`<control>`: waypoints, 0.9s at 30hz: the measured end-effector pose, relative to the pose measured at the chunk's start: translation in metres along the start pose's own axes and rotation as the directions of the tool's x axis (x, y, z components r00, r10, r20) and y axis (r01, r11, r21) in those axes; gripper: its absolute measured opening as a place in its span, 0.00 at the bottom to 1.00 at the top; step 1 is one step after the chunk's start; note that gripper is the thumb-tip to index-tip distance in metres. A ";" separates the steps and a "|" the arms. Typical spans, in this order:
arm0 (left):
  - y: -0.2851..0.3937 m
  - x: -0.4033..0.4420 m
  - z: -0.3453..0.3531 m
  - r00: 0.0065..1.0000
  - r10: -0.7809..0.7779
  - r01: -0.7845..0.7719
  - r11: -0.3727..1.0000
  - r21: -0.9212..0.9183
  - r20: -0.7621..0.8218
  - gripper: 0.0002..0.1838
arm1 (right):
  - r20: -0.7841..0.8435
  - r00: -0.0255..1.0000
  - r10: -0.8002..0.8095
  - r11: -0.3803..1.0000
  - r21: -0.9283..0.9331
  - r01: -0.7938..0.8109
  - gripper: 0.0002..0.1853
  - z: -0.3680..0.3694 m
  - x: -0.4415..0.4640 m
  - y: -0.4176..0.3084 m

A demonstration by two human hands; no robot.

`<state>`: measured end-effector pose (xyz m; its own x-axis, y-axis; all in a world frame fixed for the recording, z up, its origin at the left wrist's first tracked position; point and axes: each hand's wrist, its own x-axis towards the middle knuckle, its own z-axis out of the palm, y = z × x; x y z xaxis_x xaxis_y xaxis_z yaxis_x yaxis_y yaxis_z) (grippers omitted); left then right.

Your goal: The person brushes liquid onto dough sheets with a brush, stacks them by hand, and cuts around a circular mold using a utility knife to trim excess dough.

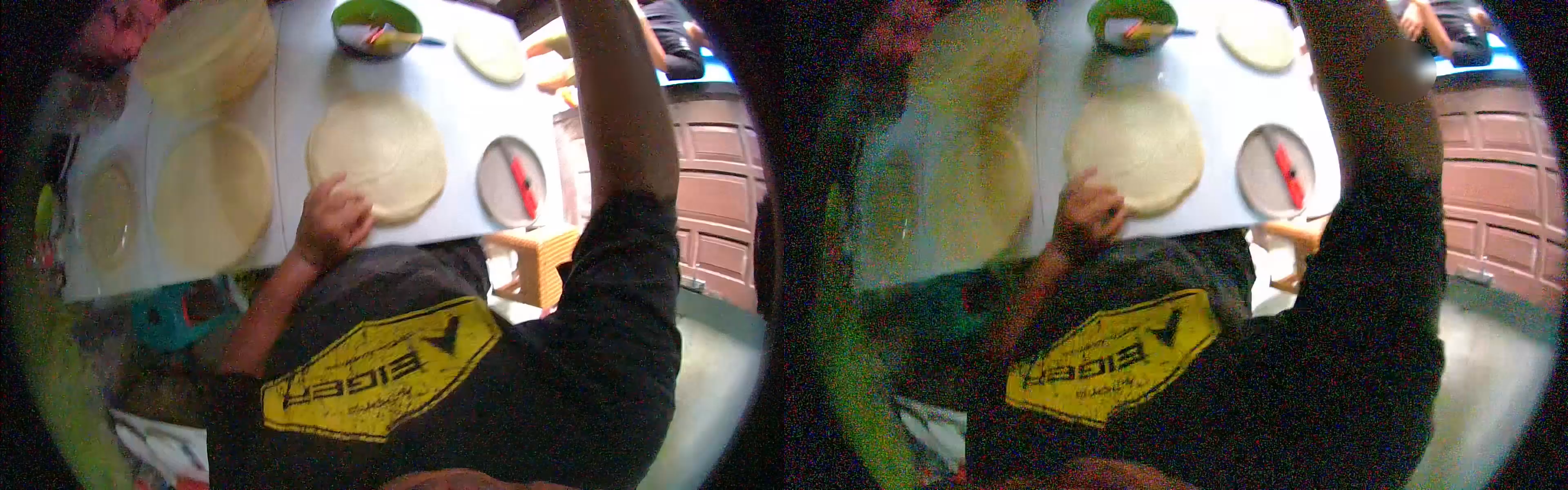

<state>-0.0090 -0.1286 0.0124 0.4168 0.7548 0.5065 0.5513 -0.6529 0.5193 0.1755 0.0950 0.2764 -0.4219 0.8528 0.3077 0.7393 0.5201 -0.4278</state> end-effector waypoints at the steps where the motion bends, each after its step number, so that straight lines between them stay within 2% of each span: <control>1: -0.003 0.002 0.003 1.000 0.021 -0.021 1.000 -0.018 0.001 0.10 | 0.039 0.997 0.071 0.997 -0.011 -0.070 0.12 -0.002 -0.035 0.004; 2: 0.004 0.000 0.001 1.000 0.022 -0.022 1.000 -0.006 -0.010 0.09 | 0.087 0.985 0.150 0.989 -0.021 -0.149 0.11 0.004 -0.068 0.010; 3: -0.019 0.009 0.002 0.999 0.024 -0.024 1.000 -0.002 -0.023 0.09 | 0.166 0.950 0.263 0.965 -0.041 -0.260 0.10 0.020 -0.097 0.023; 5: -0.026 0.011 -0.008 0.999 0.043 -0.043 0.999 0.019 -0.004 0.08 | 0.243 0.922 0.303 0.950 -0.004 -0.311 0.09 0.046 -0.165 0.026; 7: -0.021 0.019 -0.004 0.998 0.067 -0.068 0.997 0.040 0.019 0.08 | 0.057 0.998 -0.037 0.982 0.186 0.026 0.11 0.089 -0.231 0.039; 9: -0.012 0.025 -0.006 0.998 0.063 -0.063 0.994 0.088 0.005 0.09 | 0.080 0.996 -0.040 0.979 0.202 0.023 0.11 0.109 -0.265 0.039; 10: -0.105 -0.006 -0.003 0.998 0.064 -0.066 0.995 0.073 0.028 0.09 | 0.091 0.996 -0.003 0.977 0.215 -0.016 0.11 0.205 -0.237 0.037; 13: -0.120 -0.011 -0.004 0.996 0.066 -0.076 0.981 0.181 0.060 0.08 | 0.035 0.999 -0.019 0.979 0.203 0.011 0.14 0.241 -0.244 0.032; 15: -0.125 -0.009 -0.006 0.996 0.064 -0.072 0.984 0.166 0.054 0.08 | -0.029 0.998 -0.063 0.986 0.151 0.067 0.13 0.256 -0.233 0.030; 17: -0.133 -0.002 -0.006 0.997 0.066 -0.070 0.986 0.153 0.033 0.08 | -0.059 0.994 -0.088 0.974 0.205 0.098 0.11 0.270 -0.222 0.040; 19: -0.132 0.012 -0.002 0.984 0.052 -0.075 0.989 0.131 0.170 0.09 | -0.033 0.996 -0.087 0.979 0.185 0.091 0.08 0.267 -0.222 0.049; 20: -0.106 0.013 0.036 0.987 0.035 -0.061 0.984 0.167 0.155 0.09 | -0.027 0.991 -0.131 0.971 0.199 0.134 0.06 0.256 -0.242 0.070; 21: -0.104 0.010 0.031 0.994 0.070 -0.084 0.982 0.169 0.088 0.10 | 0.095 0.989 0.113 0.889 0.435 -0.144 0.05 0.280 -0.241 0.078; 22: -0.099 0.028 0.053 0.987 0.162 -0.163 0.982 0.092 0.009 0.10 | 0.154 0.956 0.248 0.818 0.496 -0.292 0.04 0.250 -0.250 0.084; 23: -0.088 0.035 0.067 0.982 0.189 -0.188 0.981 0.041 -0.006 0.10 | 0.073 0.992 0.106 0.926 0.356 -0.125 0.04 0.237 -0.266 0.096; 24: -0.081 0.028 0.068 0.988 0.150 -0.151 0.987 0.048 0.024 0.10 | -0.010 0.999 -0.039 0.981 0.187 0.040 0.04 0.224 -0.282 0.107; 25: -0.070 0.021 0.062 0.991 0.113 -0.118 0.991 0.070 0.073 0.11 | 0.015 0.999 -0.030 0.989 0.147 0.027 0.04 0.213 -0.279 0.090; 27: -0.053 0.016 0.050 0.992 0.076 -0.090 0.986 0.139 0.103 0.12 | -0.017 1.000 -0.027 0.983 0.180 0.029 0.04 0.212 -0.281 0.087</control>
<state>0.0043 -0.0786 -0.0411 0.5296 0.7055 0.4709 0.6069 -0.7030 0.3707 0.2473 -0.0898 -0.0271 -0.4324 0.8378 0.3334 0.6197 0.5447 -0.5650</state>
